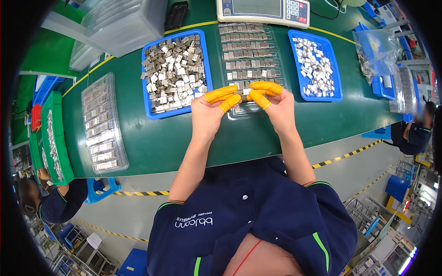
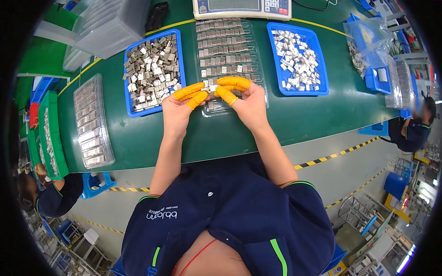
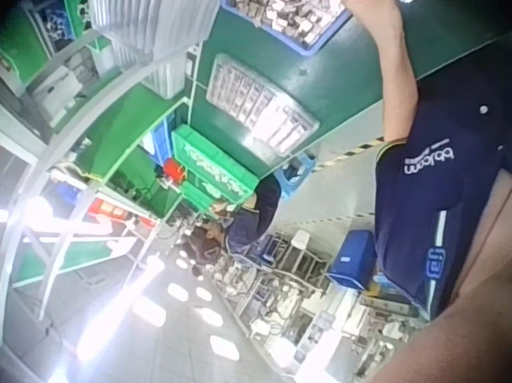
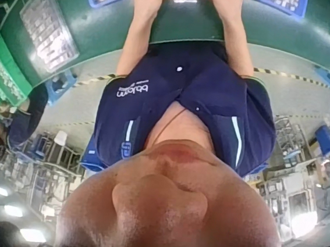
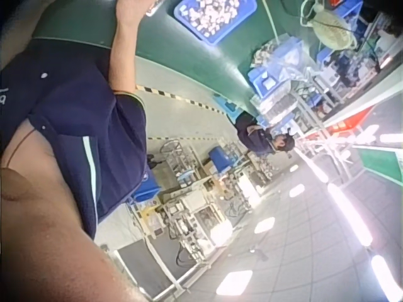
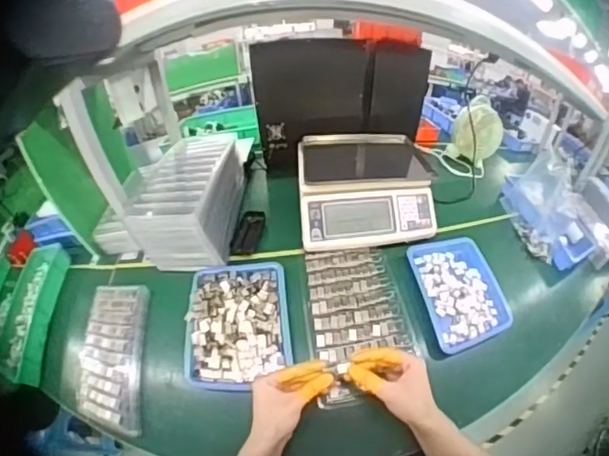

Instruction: The person assembles small electronic components by hand, picking up metallic rectangular parts and white plastic pieces from blue trays and inserting them into a clear plastic tray. The person wears yellow finger cots and works at a green factory table, occasionally moving the filled tray aside to continue the assembly process.

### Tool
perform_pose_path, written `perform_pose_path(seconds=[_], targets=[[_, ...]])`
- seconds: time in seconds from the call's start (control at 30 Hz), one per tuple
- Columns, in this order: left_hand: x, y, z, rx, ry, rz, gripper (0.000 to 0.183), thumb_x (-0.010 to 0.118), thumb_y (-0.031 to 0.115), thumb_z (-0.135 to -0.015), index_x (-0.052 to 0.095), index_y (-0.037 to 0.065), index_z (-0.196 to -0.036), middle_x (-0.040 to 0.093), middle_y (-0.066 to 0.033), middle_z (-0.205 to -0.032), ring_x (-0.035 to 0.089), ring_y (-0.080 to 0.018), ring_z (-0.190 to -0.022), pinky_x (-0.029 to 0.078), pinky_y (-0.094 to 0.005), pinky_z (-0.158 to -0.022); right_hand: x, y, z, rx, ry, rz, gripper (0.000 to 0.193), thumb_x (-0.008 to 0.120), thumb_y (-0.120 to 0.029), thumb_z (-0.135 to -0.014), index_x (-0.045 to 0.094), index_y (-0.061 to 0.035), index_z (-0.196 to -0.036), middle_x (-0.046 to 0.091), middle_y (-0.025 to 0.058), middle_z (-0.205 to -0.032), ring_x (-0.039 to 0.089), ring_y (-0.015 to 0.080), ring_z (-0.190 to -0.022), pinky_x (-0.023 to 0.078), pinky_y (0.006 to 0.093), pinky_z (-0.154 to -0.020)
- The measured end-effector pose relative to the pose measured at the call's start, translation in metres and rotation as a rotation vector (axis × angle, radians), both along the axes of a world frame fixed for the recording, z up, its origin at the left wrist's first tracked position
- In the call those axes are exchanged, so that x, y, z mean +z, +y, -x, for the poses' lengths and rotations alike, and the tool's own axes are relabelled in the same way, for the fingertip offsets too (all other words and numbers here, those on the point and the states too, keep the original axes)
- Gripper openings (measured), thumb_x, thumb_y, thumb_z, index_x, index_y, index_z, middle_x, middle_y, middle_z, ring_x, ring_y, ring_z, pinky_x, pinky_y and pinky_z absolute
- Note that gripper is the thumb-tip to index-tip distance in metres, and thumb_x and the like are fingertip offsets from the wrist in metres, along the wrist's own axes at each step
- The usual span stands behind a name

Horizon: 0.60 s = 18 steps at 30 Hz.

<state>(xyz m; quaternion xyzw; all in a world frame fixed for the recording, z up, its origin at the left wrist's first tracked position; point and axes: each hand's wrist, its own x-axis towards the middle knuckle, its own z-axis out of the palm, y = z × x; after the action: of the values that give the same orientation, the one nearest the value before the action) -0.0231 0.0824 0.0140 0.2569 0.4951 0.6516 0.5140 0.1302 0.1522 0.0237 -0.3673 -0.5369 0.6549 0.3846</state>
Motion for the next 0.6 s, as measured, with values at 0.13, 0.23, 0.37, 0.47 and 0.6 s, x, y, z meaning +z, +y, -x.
perform_pose_path(seconds=[0.13, 0.23, 0.37, 0.47, 0.6], targets=[[-0.001, -0.001, -0.001, -0.035, 0.009, -0.033, 0.025, 0.067, -0.003, -0.078, 0.063, -0.007, -0.102, 0.067, -0.0132, -0.091, 0.065, -0.0175, -0.079, 0.053, -0.0262, -0.070, 0.006, 0.001, -0.003, 0.075, -0.058, 0.031, 0.024, 0.068, 0.000, -0.077, 0.063, 0.0045, -0.100, 0.065, 0.0102, -0.097, 0.062, 0.0148, -0.088, 0.048, 0.0268, -0.083], [-0.004, -0.002, -0.001, -0.099, -0.008, -0.056, 0.024, 0.067, -0.002, -0.078, 0.064, -0.006, -0.101, 0.067, -0.0128, -0.089, 0.065, -0.0161, -0.077, 0.053, -0.0256, -0.069, 0.005, 0.003, -0.008, 0.130, -0.066, 0.006, 0.023, 0.067, 0.000, -0.077, 0.063, 0.0041, -0.100, 0.066, 0.0095, -0.097, 0.062, 0.0141, -0.088, 0.048, 0.0255, -0.082], [-0.004, -0.003, 0.002, -0.202, -0.109, -0.012, 0.022, 0.067, 0.000, -0.078, 0.065, -0.005, -0.099, 0.068, -0.0121, -0.085, 0.065, -0.0155, -0.074, 0.052, -0.0252, -0.068, 0.002, 0.000, -0.014, 0.186, 0.059, 0.178, 0.023, 0.069, -0.002, -0.076, 0.064, 0.0035, -0.098, 0.066, 0.0092, -0.096, 0.062, 0.0150, -0.087, 0.048, 0.0263, -0.082], [-0.005, -0.007, 0.003, -0.318, -0.214, -0.020, 0.022, 0.067, 0.001, -0.079, 0.065, -0.005, -0.099, 0.068, -0.0118, -0.084, 0.065, -0.0157, -0.072, 0.052, -0.0251, -0.068, 0.001, -0.005, -0.019, 0.254, 0.153, 0.304, 0.024, 0.071, -0.002, -0.074, 0.064, 0.0035, -0.096, 0.065, 0.0084, -0.093, 0.062, 0.0153, -0.085, 0.049, 0.0264, -0.080], [0.003, -0.025, -0.014, -0.325, -0.219, 0.028, 0.023, 0.068, 0.001, -0.078, 0.064, -0.005, -0.100, 0.066, -0.0114, -0.080, 0.064, -0.0159, -0.068, 0.052, -0.0248, -0.066, 0.007, -0.017, -0.030, 0.301, 0.190, 0.396, 0.020, 0.073, 0.000, -0.071, 0.065, 0.0035, -0.090, 0.063, 0.0064, -0.088, 0.061, 0.0141, -0.082, 0.049, 0.0253, -0.076]])
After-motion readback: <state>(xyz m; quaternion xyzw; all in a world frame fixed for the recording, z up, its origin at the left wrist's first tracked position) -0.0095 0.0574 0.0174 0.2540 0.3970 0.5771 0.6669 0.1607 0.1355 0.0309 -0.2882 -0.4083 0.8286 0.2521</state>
